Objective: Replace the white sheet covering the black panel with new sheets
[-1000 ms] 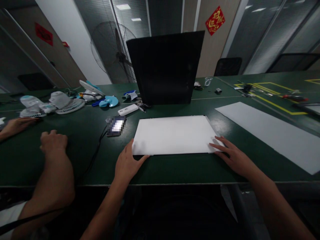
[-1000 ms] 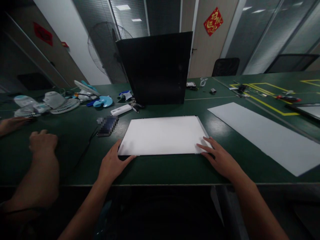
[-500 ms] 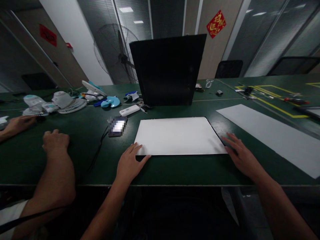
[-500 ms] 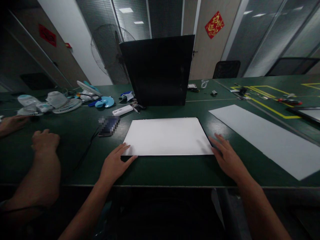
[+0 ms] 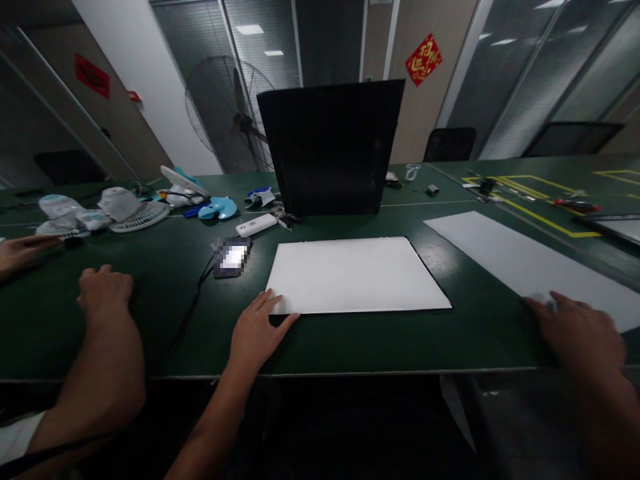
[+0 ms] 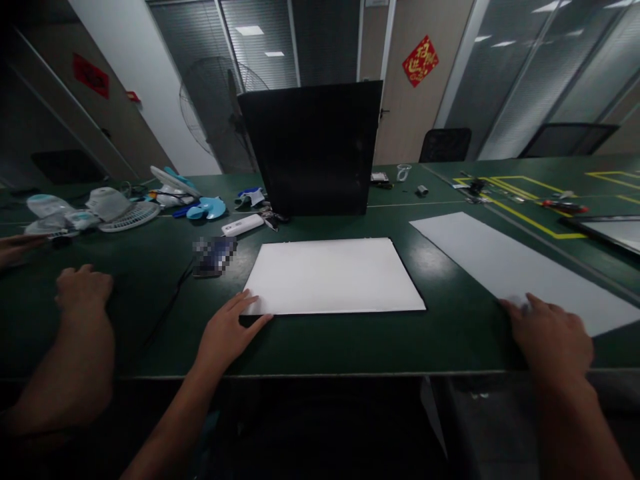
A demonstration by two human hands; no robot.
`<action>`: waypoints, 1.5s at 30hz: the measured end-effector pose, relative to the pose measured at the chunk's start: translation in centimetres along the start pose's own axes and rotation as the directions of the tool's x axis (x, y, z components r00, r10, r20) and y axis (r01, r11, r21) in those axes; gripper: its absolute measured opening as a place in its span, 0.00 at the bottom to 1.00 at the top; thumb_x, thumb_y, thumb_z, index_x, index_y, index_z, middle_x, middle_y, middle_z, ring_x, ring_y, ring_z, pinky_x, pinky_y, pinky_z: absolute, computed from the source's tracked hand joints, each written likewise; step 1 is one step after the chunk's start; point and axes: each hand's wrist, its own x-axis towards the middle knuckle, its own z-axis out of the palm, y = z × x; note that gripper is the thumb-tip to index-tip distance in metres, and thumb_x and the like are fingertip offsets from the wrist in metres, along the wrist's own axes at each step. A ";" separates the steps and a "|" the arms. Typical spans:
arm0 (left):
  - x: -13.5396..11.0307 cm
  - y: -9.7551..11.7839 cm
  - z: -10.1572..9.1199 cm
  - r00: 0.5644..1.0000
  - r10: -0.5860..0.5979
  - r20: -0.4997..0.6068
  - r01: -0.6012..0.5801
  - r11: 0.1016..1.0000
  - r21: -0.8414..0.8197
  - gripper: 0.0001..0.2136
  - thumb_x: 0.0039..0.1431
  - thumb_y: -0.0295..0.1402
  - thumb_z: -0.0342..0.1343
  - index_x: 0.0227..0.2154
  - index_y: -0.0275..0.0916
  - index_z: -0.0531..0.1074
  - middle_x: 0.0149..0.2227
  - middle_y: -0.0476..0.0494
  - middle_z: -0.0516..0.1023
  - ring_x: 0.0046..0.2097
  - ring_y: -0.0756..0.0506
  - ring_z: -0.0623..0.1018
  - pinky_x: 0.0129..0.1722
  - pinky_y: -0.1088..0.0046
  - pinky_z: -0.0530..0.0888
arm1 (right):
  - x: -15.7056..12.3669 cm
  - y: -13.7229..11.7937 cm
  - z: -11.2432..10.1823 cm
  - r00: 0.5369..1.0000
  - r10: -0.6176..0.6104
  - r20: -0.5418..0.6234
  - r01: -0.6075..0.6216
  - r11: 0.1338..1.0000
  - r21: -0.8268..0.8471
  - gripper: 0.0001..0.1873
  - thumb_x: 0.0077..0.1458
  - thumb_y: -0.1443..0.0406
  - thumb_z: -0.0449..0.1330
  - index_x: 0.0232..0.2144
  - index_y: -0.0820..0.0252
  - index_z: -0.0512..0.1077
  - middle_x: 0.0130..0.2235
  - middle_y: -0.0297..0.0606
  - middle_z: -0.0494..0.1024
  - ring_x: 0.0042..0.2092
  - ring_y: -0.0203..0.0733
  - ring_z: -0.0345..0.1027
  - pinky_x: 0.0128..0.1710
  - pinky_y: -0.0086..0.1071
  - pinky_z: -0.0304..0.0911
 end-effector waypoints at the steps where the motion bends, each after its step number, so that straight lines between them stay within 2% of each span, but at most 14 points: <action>1: 0.0 0.0 0.0 1.000 0.000 0.001 0.000 1.000 -0.001 0.25 0.61 0.53 0.61 0.53 0.42 0.79 0.65 0.35 0.74 0.66 0.34 0.73 0.67 0.52 0.69 | 0.0 -0.5 -0.3 0.999 0.036 0.027 -0.036 0.999 -0.007 0.50 0.63 0.39 0.39 0.63 0.73 0.72 0.54 0.70 0.77 0.54 0.74 0.71 0.47 0.60 0.65; 5: -0.1 -0.1 -0.1 1.000 0.009 0.014 -0.009 1.000 0.005 0.26 0.62 0.53 0.60 0.54 0.39 0.79 0.65 0.33 0.74 0.67 0.34 0.72 0.68 0.52 0.68 | 0.0 -1.7 -1.3 0.978 0.174 0.118 -0.176 0.984 0.004 0.45 0.65 0.45 0.34 0.58 0.67 0.77 0.47 0.72 0.79 0.49 0.73 0.73 0.38 0.58 0.63; 12: 0.0 -0.2 0.1 1.000 0.021 -0.004 -0.021 1.000 -0.003 0.26 0.61 0.52 0.61 0.54 0.37 0.79 0.65 0.32 0.74 0.66 0.33 0.73 0.67 0.51 0.69 | -0.9 -2.8 -2.5 0.979 0.202 0.041 -0.200 0.979 -0.045 0.34 0.65 0.49 0.42 0.57 0.54 0.79 0.44 0.58 0.83 0.40 0.63 0.77 0.33 0.48 0.60; 19: 0.0 -0.1 0.0 1.000 0.017 -0.005 -0.017 1.000 -0.012 0.26 0.62 0.51 0.62 0.54 0.37 0.79 0.65 0.32 0.74 0.67 0.33 0.72 0.67 0.51 0.68 | -1.5 -2.3 -1.9 0.956 0.281 -0.083 -0.281 0.960 0.009 0.30 0.63 0.45 0.47 0.51 0.48 0.82 0.43 0.55 0.84 0.35 0.60 0.75 0.30 0.47 0.58; 22: -0.1 -0.2 0.2 1.000 0.019 -0.011 -0.019 1.000 -0.020 0.25 0.61 0.51 0.62 0.53 0.38 0.79 0.65 0.33 0.74 0.66 0.33 0.73 0.67 0.50 0.69 | -1.5 -3.4 -2.5 0.972 0.168 -0.164 -0.163 0.986 0.046 0.27 0.62 0.47 0.51 0.48 0.48 0.83 0.41 0.53 0.85 0.31 0.58 0.74 0.28 0.46 0.58; 24: -0.1 -0.2 0.2 1.000 0.021 -0.016 -0.021 0.999 -0.030 0.25 0.61 0.51 0.62 0.53 0.39 0.79 0.64 0.33 0.75 0.66 0.33 0.73 0.67 0.50 0.69 | -1.5 -5.5 -3.5 0.968 -0.005 -0.252 0.035 0.993 0.113 0.24 0.62 0.50 0.53 0.45 0.53 0.84 0.39 0.53 0.85 0.31 0.58 0.75 0.29 0.47 0.61; 26: 0.0 -0.2 0.3 1.000 0.008 -0.017 -0.009 0.999 -0.031 0.28 0.61 0.52 0.61 0.56 0.37 0.77 0.64 0.32 0.74 0.66 0.32 0.73 0.67 0.50 0.68 | -1.6 -8.5 -4.5 0.917 -0.212 -0.338 0.285 0.940 0.185 0.20 0.64 0.55 0.54 0.42 0.57 0.84 0.41 0.53 0.85 0.37 0.58 0.78 0.33 0.48 0.67; 28: 0.0 -0.2 0.3 1.000 -0.021 -0.005 0.021 1.000 -0.022 0.33 0.61 0.54 0.60 0.61 0.34 0.72 0.65 0.31 0.74 0.66 0.32 0.73 0.67 0.51 0.68 | -1.7 -11.9 -5.1 0.864 -0.353 -0.358 0.449 0.863 0.232 0.17 0.65 0.59 0.55 0.43 0.56 0.83 0.46 0.48 0.85 0.44 0.54 0.79 0.44 0.46 0.71; 31: 0.0 -0.3 0.4 0.998 -0.066 0.015 0.066 0.998 -0.012 0.38 0.61 0.56 0.59 0.65 0.32 0.67 0.65 0.28 0.73 0.66 0.31 0.73 0.66 0.51 0.68 | -2.6 -16.6 -5.2 0.795 -0.508 -0.331 0.599 0.744 0.296 0.13 0.64 0.63 0.58 0.43 0.50 0.83 0.49 0.35 0.85 0.52 0.46 0.78 0.61 0.43 0.67; 33: 0.0 -0.3 0.5 0.997 -0.070 0.009 0.071 0.997 -0.027 0.39 0.60 0.56 0.59 0.66 0.34 0.65 0.67 0.28 0.71 0.66 0.30 0.73 0.66 0.50 0.69 | -3.6 -18.9 -5.0 0.729 -0.598 -0.334 0.685 0.645 0.340 0.13 0.64 0.65 0.58 0.43 0.48 0.83 0.50 0.31 0.84 0.55 0.44 0.76 0.66 0.46 0.62; 35: 0.0 -0.3 0.5 0.997 -0.075 0.002 0.075 0.996 -0.053 0.38 0.60 0.55 0.60 0.66 0.36 0.63 0.69 0.30 0.68 0.66 0.30 0.73 0.66 0.50 0.69 | -4.6 -20.4 -4.9 0.664 -0.667 -0.338 0.745 0.553 0.373 0.15 0.64 0.69 0.57 0.42 0.48 0.82 0.50 0.31 0.84 0.56 0.44 0.76 0.67 0.51 0.61; 37: 0.0 -0.2 0.4 0.995 -0.102 0.005 0.102 0.992 -0.071 0.40 0.59 0.55 0.60 0.68 0.37 0.60 0.71 0.30 0.63 0.67 0.30 0.71 0.65 0.51 0.69 | -5.2 -21.1 -4.8 0.634 -0.698 -0.332 0.766 0.508 0.395 0.16 0.63 0.71 0.56 0.43 0.50 0.82 0.51 0.32 0.84 0.58 0.46 0.74 0.66 0.55 0.61; 41: 0.2 0.1 0.2 0.986 -0.165 0.005 0.165 0.982 -0.095 0.47 0.58 0.55 0.61 0.72 0.36 0.52 0.75 0.30 0.54 0.69 0.29 0.68 0.66 0.52 0.69 | -5.4 -21.0 -4.8 0.671 -0.684 -0.285 0.725 0.525 0.446 0.17 0.63 0.70 0.56 0.47 0.52 0.81 0.53 0.35 0.83 0.58 0.48 0.75 0.62 0.55 0.67; 45: 0.2 0.2 0.1 0.984 -0.176 0.009 0.176 0.977 -0.117 0.50 0.57 0.55 0.62 0.74 0.35 0.46 0.75 0.28 0.56 0.68 0.28 0.69 0.66 0.50 0.69 | -5.3 -20.9 -4.9 0.668 -0.703 -0.244 0.709 0.501 0.496 0.19 0.62 0.70 0.56 0.50 0.52 0.81 0.54 0.36 0.83 0.57 0.46 0.75 0.59 0.50 0.71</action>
